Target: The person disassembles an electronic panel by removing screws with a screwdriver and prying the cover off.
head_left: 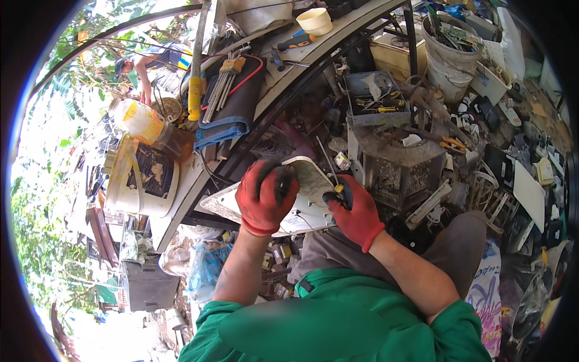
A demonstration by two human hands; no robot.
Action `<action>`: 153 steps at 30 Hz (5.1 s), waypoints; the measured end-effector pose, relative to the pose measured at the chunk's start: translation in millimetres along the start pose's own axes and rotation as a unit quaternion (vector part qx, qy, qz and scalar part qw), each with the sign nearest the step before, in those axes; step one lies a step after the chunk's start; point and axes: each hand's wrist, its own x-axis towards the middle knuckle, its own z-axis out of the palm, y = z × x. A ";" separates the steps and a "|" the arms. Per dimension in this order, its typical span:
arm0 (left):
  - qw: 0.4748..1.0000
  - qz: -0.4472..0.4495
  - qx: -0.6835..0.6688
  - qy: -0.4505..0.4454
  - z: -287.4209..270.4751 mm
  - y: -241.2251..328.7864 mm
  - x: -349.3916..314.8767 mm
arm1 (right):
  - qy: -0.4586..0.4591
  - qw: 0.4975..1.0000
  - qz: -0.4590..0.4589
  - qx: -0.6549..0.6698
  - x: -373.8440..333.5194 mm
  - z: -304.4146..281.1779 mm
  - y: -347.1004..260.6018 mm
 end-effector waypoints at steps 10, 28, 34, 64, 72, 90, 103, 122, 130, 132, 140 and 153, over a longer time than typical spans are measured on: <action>1.000 -0.018 -0.002 0.024 1.1 5.8 -2.0 | 0.004 1.000 -0.014 -0.015 -0.6 4.4 1.3; 0.998 -0.054 -0.019 0.007 2.0 11.8 8.2 | 0.012 0.999 -0.025 -0.017 -1.0 4.9 -0.3; 0.999 -0.028 -0.021 -0.011 -5.7 11.0 4.0 | 0.014 0.999 -0.036 -0.037 -1.8 5.7 2.9; 0.993 -0.062 -0.100 -0.005 -27.8 7.4 9.0 | 0.010 0.999 -0.028 -0.022 -2.7 1.2 -13.1; 0.957 -0.276 0.087 0.003 -113.2 -89.0 1.2 | -0.024 0.997 0.065 0.029 -3.4 -1.8 7.7; 0.925 -0.293 -0.195 -0.140 -119.8 -90.1 -17.2 | -0.047 0.972 0.133 0.189 -2.7 -29.7 19.3; 0.924 -0.249 -0.126 -0.261 -105.7 -49.7 14.1 | 0.064 0.982 0.065 0.166 43.8 -61.7 0.3; 0.947 -0.073 0.035 -0.311 -94.2 -45.0 13.4 | -0.070 0.983 -0.115 -0.122 -49.1 -43.8 -62.3; 0.891 -0.145 0.008 -0.430 -68.5 -31.7 58.8 | -0.024 0.987 -0.107 -0.118 -43.9 -36.2 -72.2; 0.863 -0.142 -0.051 -0.483 -62.6 -22.3 62.3 | -0.027 0.989 -0.096 -0.113 -46.3 -38.4 -74.4; 0.840 -0.095 -0.141 -0.516 -49.5 -45.0 68.2 | -0.035 0.994 -0.074 -0.071 -57.2 -47.8 -95.8; 0.782 -0.148 -0.170 -0.582 -34.2 -18.4 108.5 | 0.025 0.991 -0.092 -0.093 -50.1 -51.9 -95.9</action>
